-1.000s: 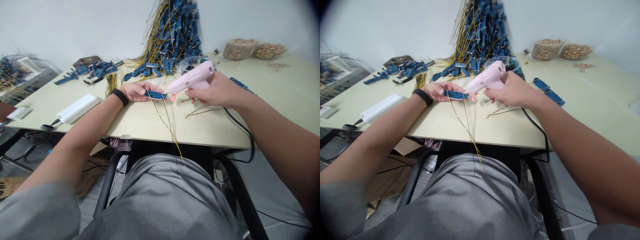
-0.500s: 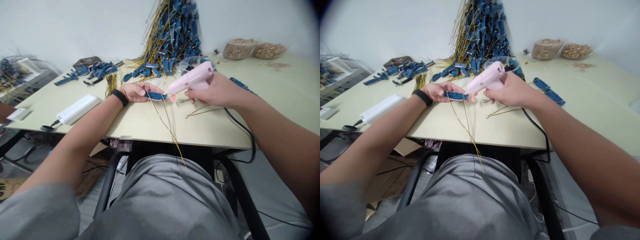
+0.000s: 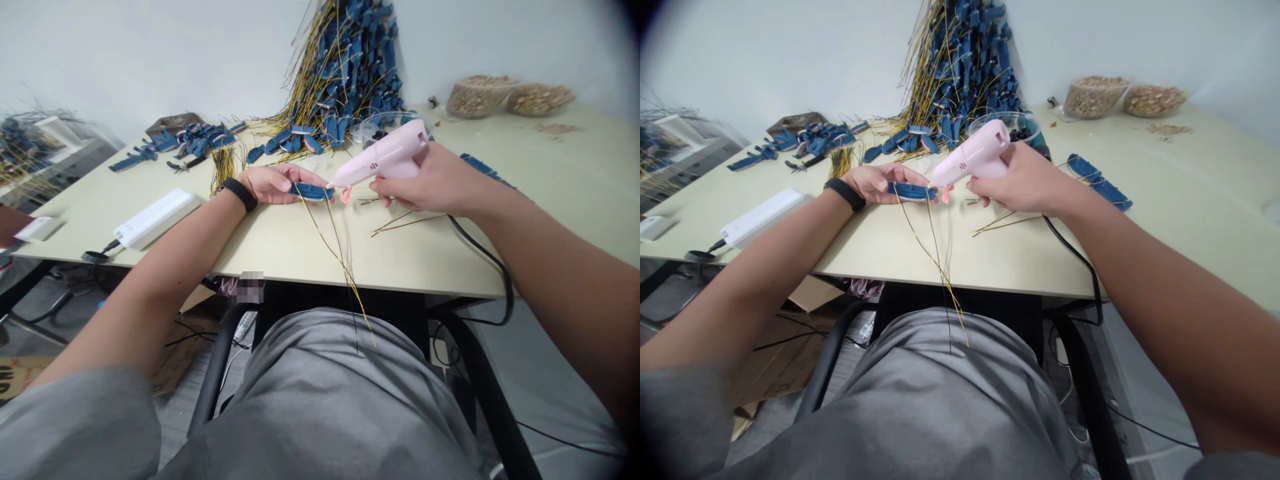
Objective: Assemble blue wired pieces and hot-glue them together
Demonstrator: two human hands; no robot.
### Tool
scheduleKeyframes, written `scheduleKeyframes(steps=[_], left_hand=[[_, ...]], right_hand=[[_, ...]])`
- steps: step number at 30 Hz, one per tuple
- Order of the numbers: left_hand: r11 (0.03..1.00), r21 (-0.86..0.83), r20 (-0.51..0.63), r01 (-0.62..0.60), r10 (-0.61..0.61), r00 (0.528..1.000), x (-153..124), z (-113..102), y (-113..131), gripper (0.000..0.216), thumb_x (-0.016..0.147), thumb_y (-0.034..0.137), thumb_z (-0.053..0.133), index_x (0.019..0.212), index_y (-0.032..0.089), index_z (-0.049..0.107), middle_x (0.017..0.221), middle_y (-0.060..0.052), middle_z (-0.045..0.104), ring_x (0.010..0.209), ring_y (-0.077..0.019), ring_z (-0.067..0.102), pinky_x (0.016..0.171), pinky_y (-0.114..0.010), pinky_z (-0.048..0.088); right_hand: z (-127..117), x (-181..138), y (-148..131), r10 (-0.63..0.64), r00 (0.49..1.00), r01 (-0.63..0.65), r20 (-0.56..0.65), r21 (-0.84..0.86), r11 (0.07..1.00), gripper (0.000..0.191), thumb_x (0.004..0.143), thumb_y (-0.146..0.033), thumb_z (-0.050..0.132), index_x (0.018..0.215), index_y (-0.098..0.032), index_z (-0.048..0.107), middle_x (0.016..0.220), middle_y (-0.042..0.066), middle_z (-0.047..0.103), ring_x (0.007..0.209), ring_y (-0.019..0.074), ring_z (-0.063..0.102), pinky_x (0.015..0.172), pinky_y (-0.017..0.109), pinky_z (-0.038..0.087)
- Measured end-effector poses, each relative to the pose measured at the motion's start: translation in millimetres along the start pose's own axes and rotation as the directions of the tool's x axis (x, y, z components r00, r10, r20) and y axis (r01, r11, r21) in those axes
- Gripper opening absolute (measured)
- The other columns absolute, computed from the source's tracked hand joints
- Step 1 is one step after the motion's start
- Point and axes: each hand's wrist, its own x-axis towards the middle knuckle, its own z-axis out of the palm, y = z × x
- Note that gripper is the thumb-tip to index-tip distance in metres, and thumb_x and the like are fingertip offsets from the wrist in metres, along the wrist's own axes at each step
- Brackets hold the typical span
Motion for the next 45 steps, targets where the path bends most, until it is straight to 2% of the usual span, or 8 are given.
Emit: scheduleKeyframes(steps=[6, 13, 18, 25, 30, 34, 39, 45], left_hand=[[1.000, -0.014, 0.042, -0.022, 0.022, 0.999, 4.5, -4.5, -3.0, 0.093, 0.059, 0.077, 0.119, 0.127, 0.016, 0.105, 0.118, -0.019, 0.101, 0.127, -0.0416, 0.099, 0.119, -0.038, 0.076], [1.000, 0.018, 0.012, -0.009, 0.009, 1.000, 1.1, -4.2, -2.4, 0.100, 0.062, 0.078, 0.119, 0.136, 0.013, 0.103, 0.134, -0.025, 0.100, 0.132, -0.0422, 0.098, 0.120, -0.039, 0.075], [0.999, 0.038, 0.034, -0.031, 0.029, 0.999, 3.4, 1.0, 0.0, 0.101, 0.060, 0.085, 0.118, 0.130, 0.014, 0.105, 0.127, -0.025, 0.100, 0.127, -0.0414, 0.099, 0.116, -0.036, 0.077], [0.999, 0.039, 0.075, -0.036, 0.033, 0.997, 6.9, 1.4, 3.5, 0.097, 0.058, 0.085, 0.121, 0.128, 0.019, 0.107, 0.120, -0.020, 0.101, 0.118, -0.0362, 0.100, 0.110, -0.030, 0.078], [0.999, 0.028, 0.010, -0.023, 0.023, 1.000, 5.3, 3.4, 1.7, 0.097, 0.055, 0.084, 0.120, 0.125, 0.018, 0.107, 0.122, -0.020, 0.101, 0.119, -0.0382, 0.100, 0.109, -0.033, 0.078], [1.000, 0.015, 0.000, -0.004, 0.004, 1.000, 3.5, 4.6, 2.8, 0.094, 0.057, 0.078, 0.122, 0.125, 0.017, 0.106, 0.125, -0.021, 0.101, 0.124, -0.0396, 0.100, 0.111, -0.035, 0.076], [0.999, -0.013, 0.067, -0.033, 0.034, 0.997, 7.0, 5.0, 5.6, 0.091, 0.054, 0.079, 0.125, 0.119, 0.018, 0.107, 0.120, -0.018, 0.102, 0.113, -0.0328, 0.100, 0.106, -0.028, 0.076], [1.000, -0.009, 0.117, -0.022, 0.023, 0.993, 7.2, 8.1, 10.1, 0.095, 0.057, 0.080, 0.127, 0.124, 0.016, 0.107, 0.125, -0.023, 0.101, 0.114, -0.0302, 0.098, 0.112, -0.027, 0.075]], right_hand=[[1.4, -0.1, -2.7, 0.007, 1.000, -0.008, 0.006, 0.007, 1.000, 0.025, 0.092, -0.044, 0.101, 0.091, -0.029, 0.081, 0.072, 0.008, 0.071, 0.069, 0.0269, 0.062, 0.059, 0.041, 0.053], [3.5, 0.7, -5.0, 0.007, 1.000, -0.007, -0.011, 0.011, 1.000, 0.018, 0.090, -0.038, 0.096, 0.092, -0.028, 0.082, 0.070, 0.007, 0.071, 0.067, 0.0265, 0.063, 0.060, 0.041, 0.052], [3.2, -0.1, -5.0, 0.002, 1.000, -0.002, 0.011, 0.017, 1.000, 0.026, 0.090, -0.043, 0.103, 0.097, -0.031, 0.081, 0.073, 0.007, 0.070, 0.073, 0.0303, 0.064, 0.064, 0.046, 0.059], [3.6, 0.2, -3.8, 0.006, 1.000, -0.006, -0.001, 0.017, 1.000, 0.029, 0.091, -0.045, 0.103, 0.093, -0.030, 0.079, 0.072, 0.007, 0.070, 0.069, 0.0276, 0.062, 0.061, 0.044, 0.056], [3.3, -1.7, -6.9, -0.001, 1.000, 0.001, 0.006, 0.002, 1.000, 0.026, 0.092, -0.049, 0.103, 0.095, -0.031, 0.084, 0.072, 0.007, 0.073, 0.071, 0.0286, 0.064, 0.061, 0.044, 0.058], [2.9, -1.9, -9.2, 0.009, 1.000, -0.010, 0.017, 0.040, 0.999, 0.027, 0.095, -0.045, 0.104, 0.098, -0.027, 0.084, 0.071, 0.006, 0.072, 0.062, 0.0232, 0.057, 0.057, 0.042, 0.052], [-1.0, -1.8, -9.0, 0.020, 0.999, -0.023, 0.042, 0.072, 0.997, 0.029, 0.097, -0.045, 0.106, 0.098, -0.025, 0.085, 0.057, -0.001, 0.056, 0.054, 0.0178, 0.048, 0.055, 0.036, 0.045], [-3.8, -4.2, -12.0, 0.044, 0.997, -0.046, 0.057, 0.049, 0.998, 0.028, 0.102, -0.041, 0.101, 0.093, -0.024, 0.080, 0.059, 0.001, 0.057, 0.054, 0.0170, 0.046, 0.058, 0.035, 0.037]])
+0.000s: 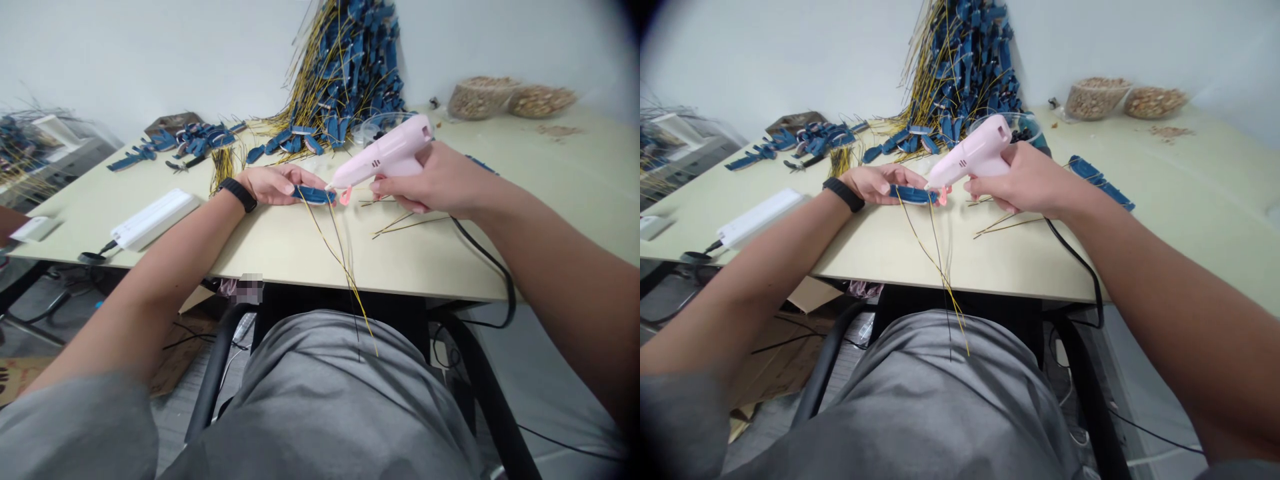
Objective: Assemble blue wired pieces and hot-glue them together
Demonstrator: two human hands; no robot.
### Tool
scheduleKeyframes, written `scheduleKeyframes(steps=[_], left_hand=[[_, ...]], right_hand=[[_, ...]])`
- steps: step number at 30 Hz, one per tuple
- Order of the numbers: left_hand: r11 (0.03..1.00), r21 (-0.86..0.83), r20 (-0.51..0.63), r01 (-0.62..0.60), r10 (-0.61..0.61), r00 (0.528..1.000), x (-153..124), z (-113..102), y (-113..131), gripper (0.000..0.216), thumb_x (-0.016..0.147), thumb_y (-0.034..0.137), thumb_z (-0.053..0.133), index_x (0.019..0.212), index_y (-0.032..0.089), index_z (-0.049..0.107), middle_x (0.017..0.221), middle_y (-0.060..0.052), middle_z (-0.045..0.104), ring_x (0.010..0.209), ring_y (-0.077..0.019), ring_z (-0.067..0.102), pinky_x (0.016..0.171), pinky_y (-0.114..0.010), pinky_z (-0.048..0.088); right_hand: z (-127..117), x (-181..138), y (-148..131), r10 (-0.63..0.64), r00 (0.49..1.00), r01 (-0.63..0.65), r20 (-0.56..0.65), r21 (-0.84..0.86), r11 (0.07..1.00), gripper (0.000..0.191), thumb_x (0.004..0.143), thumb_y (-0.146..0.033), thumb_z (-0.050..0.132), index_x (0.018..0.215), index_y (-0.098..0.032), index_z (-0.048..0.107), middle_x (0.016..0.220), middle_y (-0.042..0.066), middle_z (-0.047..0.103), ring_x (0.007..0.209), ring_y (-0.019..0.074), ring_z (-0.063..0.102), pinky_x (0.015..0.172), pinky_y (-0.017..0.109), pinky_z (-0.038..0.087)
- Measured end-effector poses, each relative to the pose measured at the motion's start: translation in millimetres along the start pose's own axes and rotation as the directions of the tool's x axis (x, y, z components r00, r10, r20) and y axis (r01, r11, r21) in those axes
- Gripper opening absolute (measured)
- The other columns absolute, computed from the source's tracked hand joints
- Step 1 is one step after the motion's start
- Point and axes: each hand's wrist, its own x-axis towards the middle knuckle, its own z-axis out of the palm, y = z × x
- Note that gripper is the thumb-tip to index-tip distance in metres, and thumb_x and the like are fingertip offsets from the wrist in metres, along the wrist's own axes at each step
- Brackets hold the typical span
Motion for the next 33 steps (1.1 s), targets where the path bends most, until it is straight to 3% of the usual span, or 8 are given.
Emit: scheduleKeyframes(steps=[5, 13, 17, 21, 25, 28, 33], left_hand=[[1.000, 0.010, 0.009, 0.007, -0.007, 1.000, -1.9, 2.9, 2.7, 0.094, 0.063, 0.077, 0.125, 0.131, 0.016, 0.107, 0.130, -0.021, 0.101, 0.114, -0.0287, 0.098, 0.108, -0.024, 0.074], [0.996, 0.062, -0.044, 0.062, -0.059, 0.997, 0.4, 1.5, 5.3, 0.100, 0.048, 0.083, 0.128, 0.120, 0.016, 0.107, 0.111, -0.021, 0.100, 0.102, -0.0312, 0.096, 0.102, -0.030, 0.078], [0.997, 0.064, -0.023, 0.043, -0.041, 0.999, 0.3, 7.3, 7.5, 0.095, 0.052, 0.085, 0.125, 0.114, 0.015, 0.107, 0.102, -0.018, 0.098, 0.108, -0.0339, 0.097, 0.111, -0.034, 0.076], [0.998, 0.058, -0.039, 0.036, -0.034, 0.999, -1.7, 8.4, 4.8, 0.085, 0.055, 0.078, 0.124, 0.110, 0.017, 0.105, 0.102, -0.017, 0.098, 0.121, -0.0429, 0.098, 0.122, -0.046, 0.073], [0.998, 0.051, -0.005, 0.040, -0.039, 0.999, -2.5, 3.4, 0.1, 0.077, 0.060, 0.072, 0.121, 0.112, 0.018, 0.104, 0.106, -0.016, 0.097, 0.134, -0.0459, 0.095, 0.130, -0.051, 0.069], [0.997, 0.050, -0.008, 0.050, -0.050, 0.999, -3.4, 4.1, 1.0, 0.077, 0.059, 0.073, 0.122, 0.112, 0.020, 0.103, 0.111, -0.015, 0.099, 0.131, -0.0424, 0.096, 0.128, -0.047, 0.070], [0.997, 0.051, -0.034, 0.053, -0.051, 0.998, -6.1, 14.6, 9.1, 0.078, 0.060, 0.074, 0.124, 0.111, 0.019, 0.102, 0.123, -0.018, 0.100, 0.134, -0.0399, 0.095, 0.131, -0.044, 0.067]], right_hand=[[0.9, -3.7, -15.3, 0.062, 0.998, -0.062, 0.011, -0.027, 0.998, 0.015, 0.105, -0.026, 0.094, 0.096, -0.022, 0.083, 0.064, 0.003, 0.058, 0.057, 0.0183, 0.049, 0.058, 0.036, 0.036], [1.0, -2.5, -39.5, 0.102, 0.995, -0.098, 0.021, -0.137, 0.986, 0.025, 0.111, -0.020, 0.091, 0.089, -0.022, 0.082, 0.060, -0.001, 0.055, 0.056, 0.0151, 0.047, 0.060, 0.035, 0.039], [-1.0, 0.5, -49.2, 0.099, 0.993, -0.084, 0.059, -0.218, 0.972, 0.027, 0.113, -0.024, 0.093, 0.089, -0.022, 0.082, 0.059, -0.002, 0.053, 0.056, 0.0133, 0.047, 0.060, 0.034, 0.036], [-1.6, 6.5, -51.5, 0.093, 0.992, -0.070, 0.080, -0.254, 0.965, 0.026, 0.115, -0.027, 0.092, 0.091, -0.021, 0.084, 0.058, -0.003, 0.053, 0.056, 0.0118, 0.045, 0.061, 0.034, 0.033], [-1.5, 10.3, -54.3, 0.112, 0.985, -0.081, 0.131, -0.220, 0.972, 0.026, 0.116, -0.028, 0.093, 0.092, -0.021, 0.084, 0.057, -0.004, 0.052, 0.054, 0.0109, 0.042, 0.060, 0.034, 0.031], [-4.2, 10.2, -55.3, 0.130, 0.978, -0.102, 0.166, -0.168, 0.980, 0.026, 0.117, -0.026, 0.093, 0.092, -0.022, 0.083, 0.057, -0.004, 0.050, 0.053, 0.0108, 0.039, 0.058, 0.034, 0.028], [-10.1, 6.9, -48.3, 0.090, 0.989, -0.080, 0.120, -0.087, 0.993, 0.023, 0.116, -0.020, 0.089, 0.093, -0.022, 0.084, 0.056, -0.003, 0.050, 0.051, 0.0119, 0.038, 0.056, 0.033, 0.027]])
